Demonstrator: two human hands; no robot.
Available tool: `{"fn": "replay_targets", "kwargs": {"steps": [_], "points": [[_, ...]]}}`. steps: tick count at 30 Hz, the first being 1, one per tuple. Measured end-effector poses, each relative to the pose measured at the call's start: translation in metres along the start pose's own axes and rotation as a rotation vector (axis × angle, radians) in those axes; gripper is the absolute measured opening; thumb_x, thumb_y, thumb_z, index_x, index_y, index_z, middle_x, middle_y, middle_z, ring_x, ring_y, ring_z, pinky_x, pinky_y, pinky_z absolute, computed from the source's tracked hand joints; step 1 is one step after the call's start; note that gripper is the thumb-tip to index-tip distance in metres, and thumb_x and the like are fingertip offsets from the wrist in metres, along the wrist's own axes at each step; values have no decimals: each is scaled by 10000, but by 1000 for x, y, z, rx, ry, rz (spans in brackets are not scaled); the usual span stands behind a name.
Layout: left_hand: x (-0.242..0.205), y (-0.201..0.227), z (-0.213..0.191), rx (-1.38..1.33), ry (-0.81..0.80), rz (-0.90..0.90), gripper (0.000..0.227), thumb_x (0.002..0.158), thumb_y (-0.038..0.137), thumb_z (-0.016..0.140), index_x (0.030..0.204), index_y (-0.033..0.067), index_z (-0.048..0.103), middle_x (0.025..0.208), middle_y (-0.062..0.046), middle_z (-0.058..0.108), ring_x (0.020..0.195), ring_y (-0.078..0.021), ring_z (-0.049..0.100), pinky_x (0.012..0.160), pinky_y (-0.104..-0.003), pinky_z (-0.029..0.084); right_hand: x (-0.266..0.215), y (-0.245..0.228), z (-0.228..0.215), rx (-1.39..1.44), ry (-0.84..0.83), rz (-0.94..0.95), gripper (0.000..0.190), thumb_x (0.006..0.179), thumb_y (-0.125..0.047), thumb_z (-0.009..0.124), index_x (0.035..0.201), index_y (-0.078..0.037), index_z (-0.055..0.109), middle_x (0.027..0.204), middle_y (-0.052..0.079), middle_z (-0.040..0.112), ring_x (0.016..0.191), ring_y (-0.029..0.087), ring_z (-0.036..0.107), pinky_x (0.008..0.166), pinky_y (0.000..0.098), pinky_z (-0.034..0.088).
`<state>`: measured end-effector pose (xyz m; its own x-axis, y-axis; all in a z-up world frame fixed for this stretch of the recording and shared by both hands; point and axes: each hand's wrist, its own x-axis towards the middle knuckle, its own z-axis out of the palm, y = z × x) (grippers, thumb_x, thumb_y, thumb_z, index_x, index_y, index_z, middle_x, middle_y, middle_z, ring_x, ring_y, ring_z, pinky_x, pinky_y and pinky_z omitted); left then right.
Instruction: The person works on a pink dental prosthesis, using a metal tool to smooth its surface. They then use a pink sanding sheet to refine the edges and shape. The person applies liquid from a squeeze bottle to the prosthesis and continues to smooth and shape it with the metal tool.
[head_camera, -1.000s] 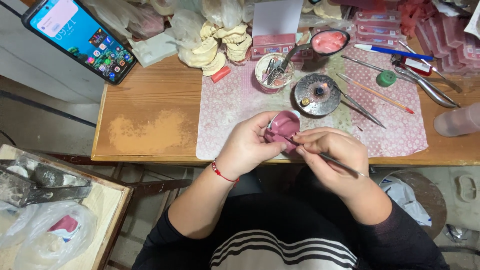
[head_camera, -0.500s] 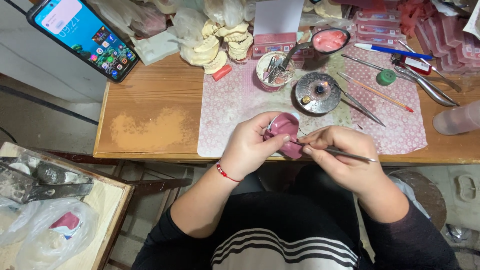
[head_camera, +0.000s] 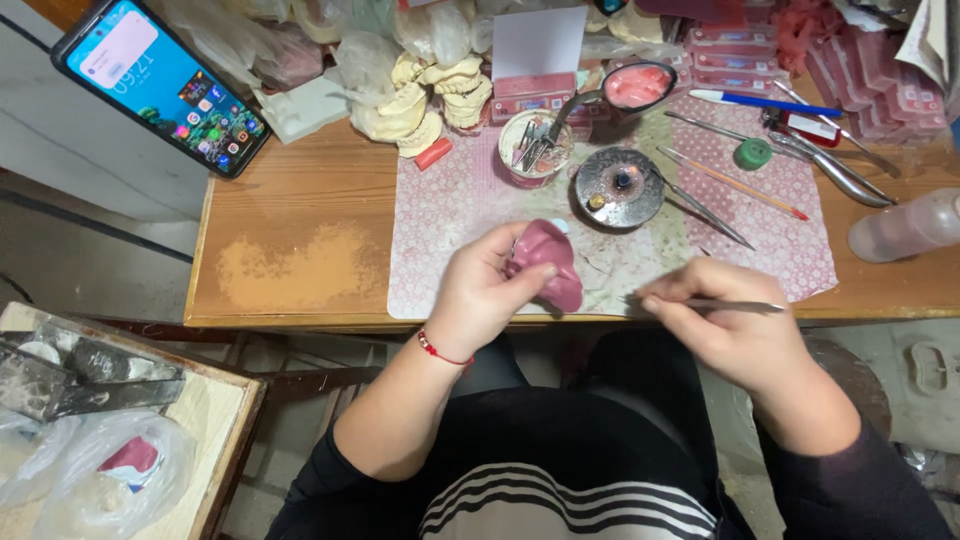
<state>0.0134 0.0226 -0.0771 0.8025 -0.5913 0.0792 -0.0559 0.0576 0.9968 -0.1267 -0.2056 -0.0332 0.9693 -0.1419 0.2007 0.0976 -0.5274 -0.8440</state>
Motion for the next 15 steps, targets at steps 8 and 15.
{"fn": "replay_targets", "kwargs": {"steps": [8, 15], "points": [[11, 24, 9, -165, -18, -152, 285, 893, 186, 719, 1125, 92, 584, 1040, -139, 765, 908, -226, 781, 734, -268, 593, -50, 76, -56, 59, 825, -229, 193, 1092, -160, 614, 1152, 12, 554, 920, 270, 631, 760, 307, 608, 762, 386, 517], [12, 15, 13, -224, 45, -166, 96, 1010, 162, 549, 1032, 85, 602, 792, 19, 504, 741, -86, 461, 715, -238, 395, -34, 139, -119, -185, 963, -156, 537, 871, 121, 773, 1104, -91, 338, 1525, 334, 514, 932, 222, 497, 838, 338, 420]]}}
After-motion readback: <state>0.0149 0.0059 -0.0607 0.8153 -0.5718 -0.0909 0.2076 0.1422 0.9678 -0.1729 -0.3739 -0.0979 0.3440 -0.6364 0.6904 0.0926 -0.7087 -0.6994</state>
